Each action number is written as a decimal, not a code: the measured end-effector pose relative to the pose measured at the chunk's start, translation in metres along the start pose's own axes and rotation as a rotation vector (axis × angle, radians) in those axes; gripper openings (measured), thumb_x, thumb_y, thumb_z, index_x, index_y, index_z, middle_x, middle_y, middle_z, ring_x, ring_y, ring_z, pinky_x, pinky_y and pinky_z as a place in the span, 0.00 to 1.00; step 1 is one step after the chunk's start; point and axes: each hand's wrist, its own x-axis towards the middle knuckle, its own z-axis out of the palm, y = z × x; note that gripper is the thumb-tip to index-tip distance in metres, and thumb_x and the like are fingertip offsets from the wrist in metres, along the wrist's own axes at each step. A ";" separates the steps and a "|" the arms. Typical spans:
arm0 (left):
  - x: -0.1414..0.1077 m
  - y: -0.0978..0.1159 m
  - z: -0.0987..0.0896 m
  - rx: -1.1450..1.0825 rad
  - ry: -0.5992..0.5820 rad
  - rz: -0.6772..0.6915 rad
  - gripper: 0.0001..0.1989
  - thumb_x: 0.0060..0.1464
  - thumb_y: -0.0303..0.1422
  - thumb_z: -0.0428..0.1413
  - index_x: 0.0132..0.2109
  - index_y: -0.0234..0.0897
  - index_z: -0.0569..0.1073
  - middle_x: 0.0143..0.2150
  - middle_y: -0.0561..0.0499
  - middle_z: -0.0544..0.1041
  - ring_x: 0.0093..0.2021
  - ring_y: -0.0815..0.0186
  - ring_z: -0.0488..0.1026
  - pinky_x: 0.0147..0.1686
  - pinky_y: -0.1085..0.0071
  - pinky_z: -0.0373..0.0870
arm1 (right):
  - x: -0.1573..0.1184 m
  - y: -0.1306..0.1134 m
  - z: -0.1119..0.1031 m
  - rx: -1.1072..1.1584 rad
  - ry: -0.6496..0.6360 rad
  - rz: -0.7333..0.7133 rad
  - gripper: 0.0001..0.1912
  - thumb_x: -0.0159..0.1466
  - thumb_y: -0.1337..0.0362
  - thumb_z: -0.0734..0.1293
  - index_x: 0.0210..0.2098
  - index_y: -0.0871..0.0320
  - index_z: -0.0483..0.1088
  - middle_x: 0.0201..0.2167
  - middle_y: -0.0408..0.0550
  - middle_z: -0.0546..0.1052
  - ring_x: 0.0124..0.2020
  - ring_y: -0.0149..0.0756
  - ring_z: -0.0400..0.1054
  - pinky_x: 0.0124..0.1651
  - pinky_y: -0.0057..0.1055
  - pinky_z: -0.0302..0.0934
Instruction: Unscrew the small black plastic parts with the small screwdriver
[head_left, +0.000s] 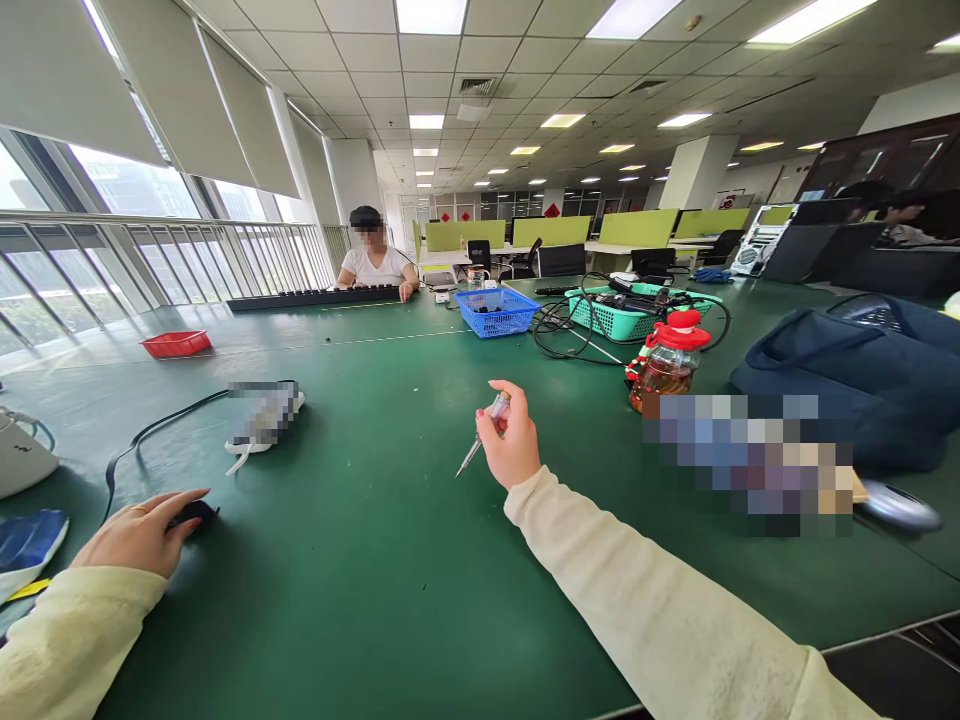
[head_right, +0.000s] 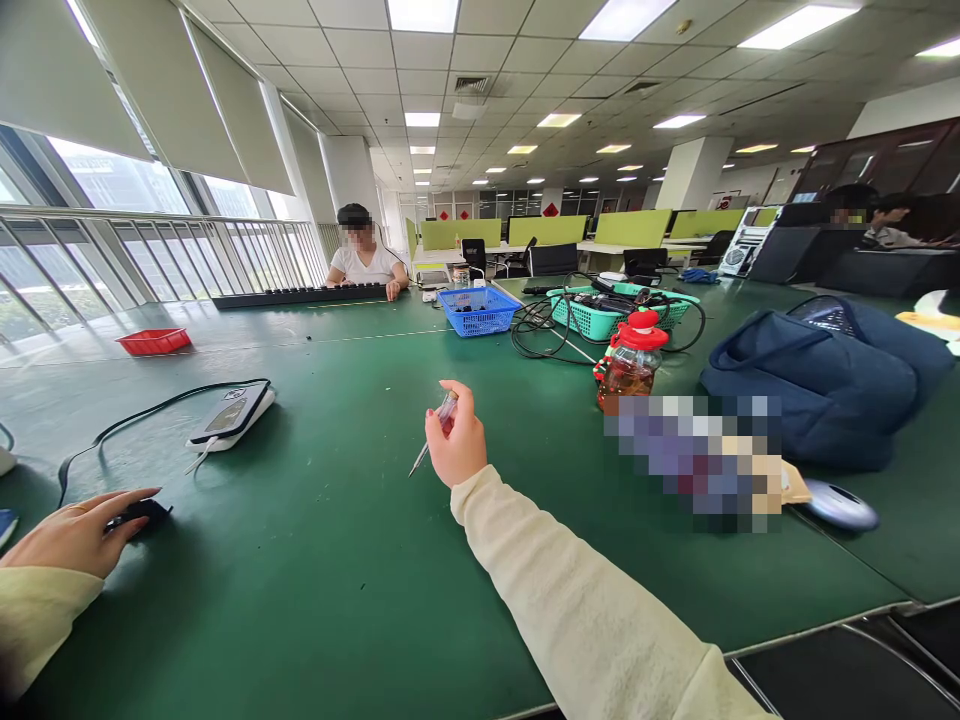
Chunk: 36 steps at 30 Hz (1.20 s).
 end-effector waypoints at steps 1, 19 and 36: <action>-0.001 0.000 0.001 0.002 0.028 0.005 0.25 0.58 0.39 0.40 0.53 0.36 0.74 0.47 0.45 0.78 0.43 0.55 0.74 0.48 0.61 0.69 | 0.000 0.000 0.000 -0.002 0.001 -0.001 0.19 0.59 0.65 0.62 0.51 0.56 0.60 0.24 0.38 0.69 0.21 0.28 0.64 0.28 0.28 0.63; 0.001 -0.012 0.021 0.007 0.055 0.124 0.29 0.59 0.39 0.34 0.54 0.33 0.73 0.50 0.43 0.77 0.47 0.56 0.75 0.50 0.62 0.69 | -0.001 -0.001 0.001 -0.005 0.001 -0.001 0.19 0.59 0.64 0.62 0.50 0.55 0.60 0.24 0.38 0.70 0.22 0.29 0.65 0.29 0.29 0.64; -0.013 -0.033 0.032 -0.079 -0.073 -0.113 0.28 0.55 0.36 0.39 0.59 0.30 0.67 0.45 0.39 0.79 0.45 0.53 0.76 0.46 0.61 0.71 | -0.001 0.000 0.000 -0.018 -0.001 0.006 0.20 0.60 0.64 0.63 0.51 0.56 0.60 0.23 0.37 0.68 0.21 0.29 0.63 0.28 0.28 0.63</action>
